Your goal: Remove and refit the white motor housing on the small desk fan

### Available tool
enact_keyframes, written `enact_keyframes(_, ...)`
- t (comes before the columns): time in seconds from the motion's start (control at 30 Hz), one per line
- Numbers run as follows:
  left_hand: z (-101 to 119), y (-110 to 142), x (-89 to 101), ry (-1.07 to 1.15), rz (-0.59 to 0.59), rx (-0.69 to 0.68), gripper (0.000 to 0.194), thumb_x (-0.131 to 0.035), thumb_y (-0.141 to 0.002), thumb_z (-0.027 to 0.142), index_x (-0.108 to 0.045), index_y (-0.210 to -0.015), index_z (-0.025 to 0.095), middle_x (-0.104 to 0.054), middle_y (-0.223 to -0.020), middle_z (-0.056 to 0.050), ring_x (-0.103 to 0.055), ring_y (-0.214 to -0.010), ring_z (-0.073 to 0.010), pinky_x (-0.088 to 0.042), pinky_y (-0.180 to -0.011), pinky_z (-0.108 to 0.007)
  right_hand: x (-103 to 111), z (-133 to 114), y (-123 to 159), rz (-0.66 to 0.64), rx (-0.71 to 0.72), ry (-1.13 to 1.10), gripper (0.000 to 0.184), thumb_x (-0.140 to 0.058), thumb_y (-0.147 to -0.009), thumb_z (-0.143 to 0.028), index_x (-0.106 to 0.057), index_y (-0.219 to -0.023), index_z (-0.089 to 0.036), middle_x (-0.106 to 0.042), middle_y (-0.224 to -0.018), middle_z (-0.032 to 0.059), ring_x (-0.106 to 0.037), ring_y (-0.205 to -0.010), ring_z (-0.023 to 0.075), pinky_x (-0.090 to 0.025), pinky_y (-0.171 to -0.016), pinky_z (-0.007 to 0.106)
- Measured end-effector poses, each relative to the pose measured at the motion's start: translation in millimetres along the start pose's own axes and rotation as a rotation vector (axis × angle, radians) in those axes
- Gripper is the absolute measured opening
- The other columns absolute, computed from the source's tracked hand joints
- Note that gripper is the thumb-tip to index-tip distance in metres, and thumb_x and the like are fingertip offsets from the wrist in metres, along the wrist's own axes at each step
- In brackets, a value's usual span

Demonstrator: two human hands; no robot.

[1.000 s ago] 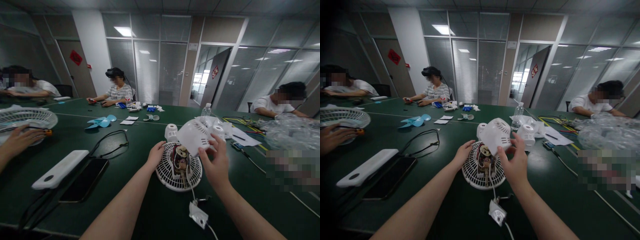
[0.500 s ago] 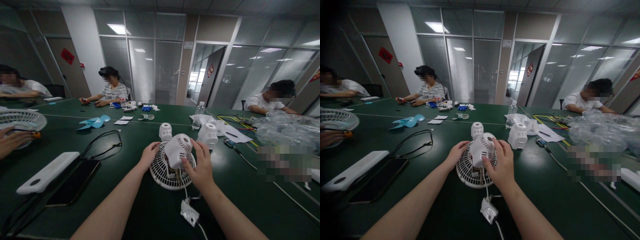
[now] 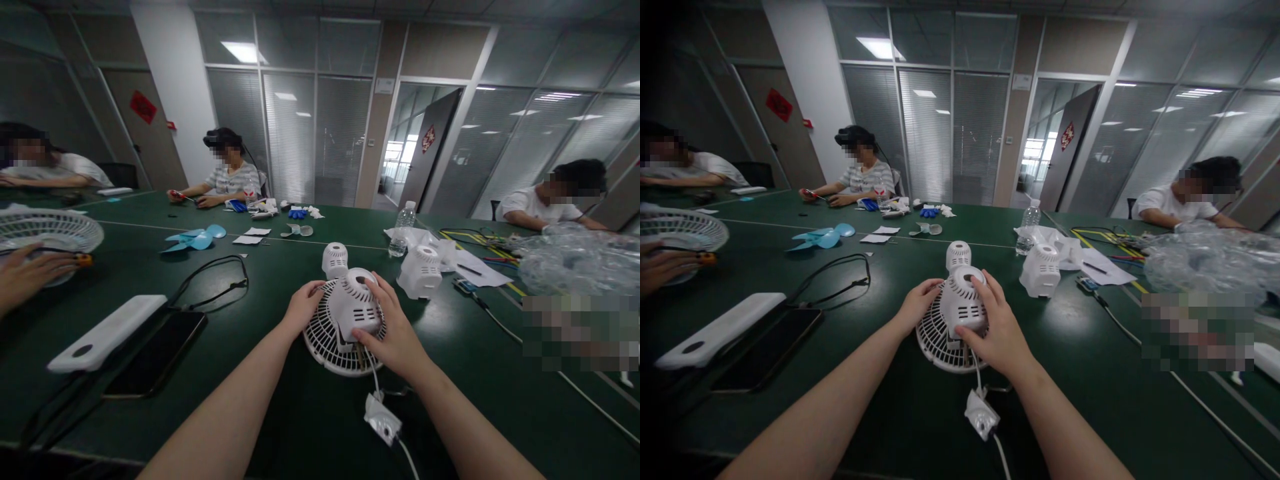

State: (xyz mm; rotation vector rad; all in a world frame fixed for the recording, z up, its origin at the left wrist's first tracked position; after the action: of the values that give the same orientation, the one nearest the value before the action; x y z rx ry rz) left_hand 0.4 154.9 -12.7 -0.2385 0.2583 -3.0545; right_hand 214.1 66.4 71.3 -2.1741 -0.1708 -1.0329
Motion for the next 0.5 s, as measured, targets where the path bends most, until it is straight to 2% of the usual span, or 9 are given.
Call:
enact_keyframes(0.23, 0.6, -0.4, 1.1, -0.045, 0.011, -0.011, 0.029, -0.055, -0.085, 0.031, -0.065, -0.11, 0.021, -0.07, -0.11, -0.006, -0.064, -0.1, -0.0207, -0.048, -0.091, -0.035, -4.7, -13.9, 0.8, -0.019, -0.057, 0.131, 0.075, -0.069, -0.075, -0.039, -0.034, -0.141, -0.031, -0.019, -0.155, 0.0062, -0.03, -0.139, 0.0294, -0.035, -0.11, 0.049)
enact_keyframes(0.4, 1.2, -0.4, 1.4, -0.064, 0.008, -0.018, 0.029, -0.055, -0.085, 0.033, -0.065, -0.11, 0.022, -0.069, -0.111, -0.006, -0.064, -0.101, -0.0209, -0.048, -0.09, -0.035, -4.0, -19.3, 2.4, 0.017, -0.099, 0.203, 0.076, -0.07, -0.073, -0.043, -0.036, -0.14, -0.03, -0.025, -0.152, 0.0091, -0.038, -0.133, 0.0327, -0.041, -0.104, 0.053)
enact_keyframes(0.5, 1.8, 0.3, 0.9, -0.067, 0.006, -0.016, 0.03, -0.054, -0.086, 0.034, -0.065, -0.11, 0.022, -0.069, -0.111, -0.006, -0.064, -0.1, -0.0207, -0.048, -0.09, -0.034, -2.5, -18.7, 2.8, 0.025, -0.075, 0.183, 0.077, -0.071, -0.072, -0.044, -0.036, -0.14, -0.031, -0.028, -0.151, 0.0097, -0.04, -0.131, 0.0347, -0.042, -0.102, 0.055)
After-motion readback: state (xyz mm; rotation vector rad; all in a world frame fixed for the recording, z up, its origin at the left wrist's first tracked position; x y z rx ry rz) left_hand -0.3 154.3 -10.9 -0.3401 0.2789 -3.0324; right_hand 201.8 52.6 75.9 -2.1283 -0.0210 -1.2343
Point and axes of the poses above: each hand's wrist, its own y-axis away from the middle knuckle, its own x-axis out of the back of the hand, z = x × y, the point moved 3 cm from there along -y, towards the middle knuckle
